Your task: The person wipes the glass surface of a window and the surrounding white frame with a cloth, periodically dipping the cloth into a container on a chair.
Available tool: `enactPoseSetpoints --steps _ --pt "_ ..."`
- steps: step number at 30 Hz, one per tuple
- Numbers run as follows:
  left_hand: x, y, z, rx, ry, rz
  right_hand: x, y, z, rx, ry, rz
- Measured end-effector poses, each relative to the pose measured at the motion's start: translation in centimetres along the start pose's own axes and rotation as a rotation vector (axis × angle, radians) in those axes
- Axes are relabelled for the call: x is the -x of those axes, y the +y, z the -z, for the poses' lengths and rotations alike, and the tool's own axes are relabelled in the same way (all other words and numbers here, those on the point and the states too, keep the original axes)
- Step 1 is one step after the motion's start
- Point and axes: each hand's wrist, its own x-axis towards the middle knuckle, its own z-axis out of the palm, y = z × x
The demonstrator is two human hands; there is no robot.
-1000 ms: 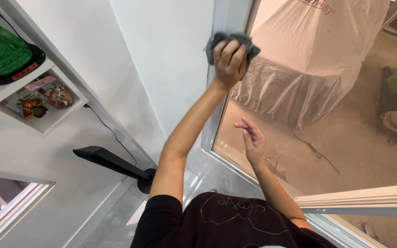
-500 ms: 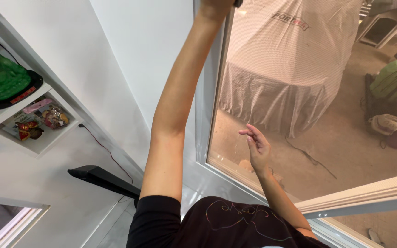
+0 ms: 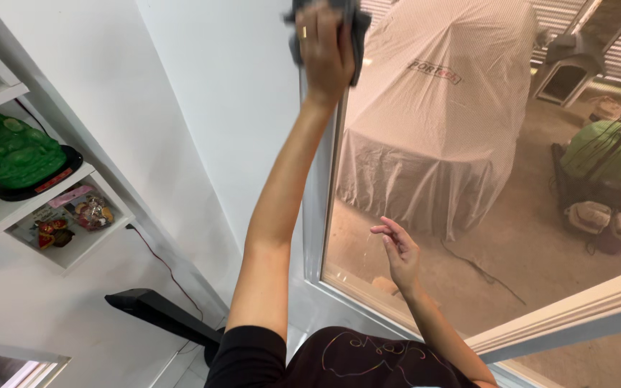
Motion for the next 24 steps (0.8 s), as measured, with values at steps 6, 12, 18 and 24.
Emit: enactPoseSetpoints --steps 6,12,18,24 --pt "13.0 1.6 4.9 -0.008 -0.131 0.089 0.3 0.0 0.1 0.009 -0.020 -0.016" --pt "24.4 3.0 9.1 -0.071 -0.184 0.117 0.8 -0.6 0.3 0.019 -0.007 -0.040" --pt "25.1 3.3 9.4 -0.083 -0.137 0.186 1.8 -1.7 0.7 0.033 -0.006 0.016" --pt "7.5 -0.2 1.8 -0.053 0.020 0.112 2.4 -1.6 1.3 0.036 0.027 -0.011"
